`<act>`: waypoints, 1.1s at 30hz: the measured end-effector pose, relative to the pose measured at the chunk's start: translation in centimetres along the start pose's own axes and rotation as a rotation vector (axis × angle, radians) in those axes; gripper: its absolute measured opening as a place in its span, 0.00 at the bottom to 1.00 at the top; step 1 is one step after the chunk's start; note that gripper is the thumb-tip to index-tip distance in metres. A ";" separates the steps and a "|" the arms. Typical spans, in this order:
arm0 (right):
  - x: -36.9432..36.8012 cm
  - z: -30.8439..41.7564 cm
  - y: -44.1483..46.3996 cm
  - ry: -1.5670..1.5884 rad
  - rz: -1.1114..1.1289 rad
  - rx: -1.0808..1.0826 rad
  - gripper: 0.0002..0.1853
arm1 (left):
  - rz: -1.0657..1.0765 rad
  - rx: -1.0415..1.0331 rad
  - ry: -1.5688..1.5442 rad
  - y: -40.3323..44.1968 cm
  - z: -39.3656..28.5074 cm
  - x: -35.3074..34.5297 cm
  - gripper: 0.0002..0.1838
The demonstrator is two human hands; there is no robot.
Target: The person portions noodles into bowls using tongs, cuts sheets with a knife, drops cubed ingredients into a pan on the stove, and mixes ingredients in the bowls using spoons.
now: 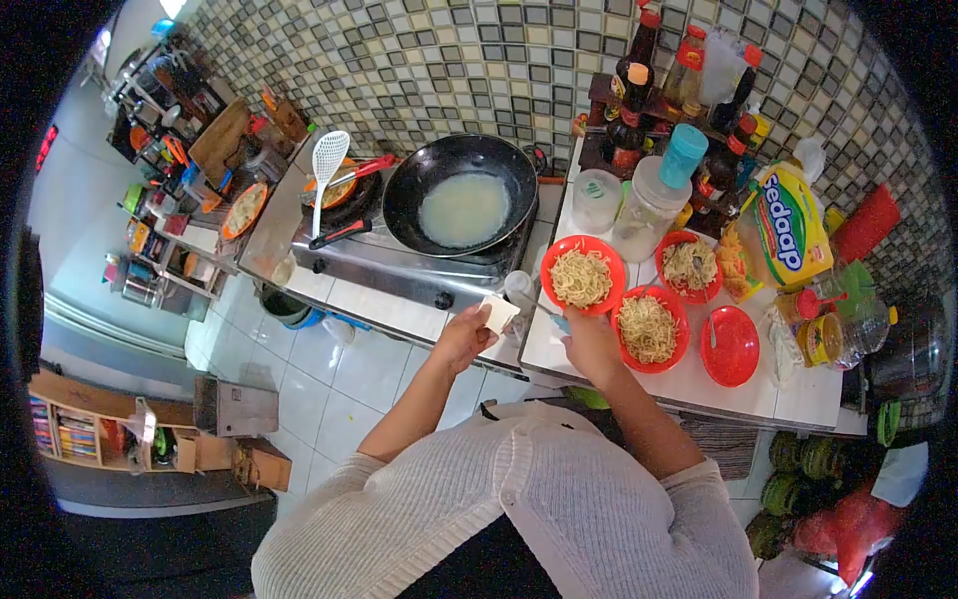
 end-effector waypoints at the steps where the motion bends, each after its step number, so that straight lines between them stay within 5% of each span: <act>1: 1.0 0.5 -0.1 0.081 -0.047 -0.037 0.19 | 0.002 -0.002 0.000 -0.2 -0.1 -0.4 0.18; 2: 1.7 0.7 -0.1 0.080 -0.048 -0.038 0.19 | -0.021 0.002 -0.011 -0.4 0.0 -0.7 0.18; 4: 2.7 0.8 0.3 0.608 -0.053 -0.065 0.19 | -0.043 0.012 -0.022 -0.6 0.0 -1.6 0.18; 8: 2.0 1.4 0.9 0.908 0.146 -0.197 0.22 | 0.138 0.073 0.068 -0.9 0.4 -4.0 0.19; 14: 1.6 1.5 0.7 0.756 0.132 -0.125 0.25 | 0.209 0.119 0.089 -1.7 -0.3 -5.9 0.24; 26: 1.1 1.2 1.1 0.426 0.014 0.006 0.26 | 0.254 -0.066 0.359 -1.4 0.1 -5.5 0.16; 33: 0.2 0.2 0.4 0.639 0.045 -0.027 0.20 | 0.102 -0.467 0.687 -1.0 1.1 -5.2 0.10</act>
Point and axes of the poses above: each hand's wrist, its own y-axis towards the middle knuckle, its own x-axis out of the back of the hand, z = x × y, the point moved 1 cm from there along y, towards the middle knuckle, and after that the axes turned 3 degrees about -x, right-handed, at the moved point
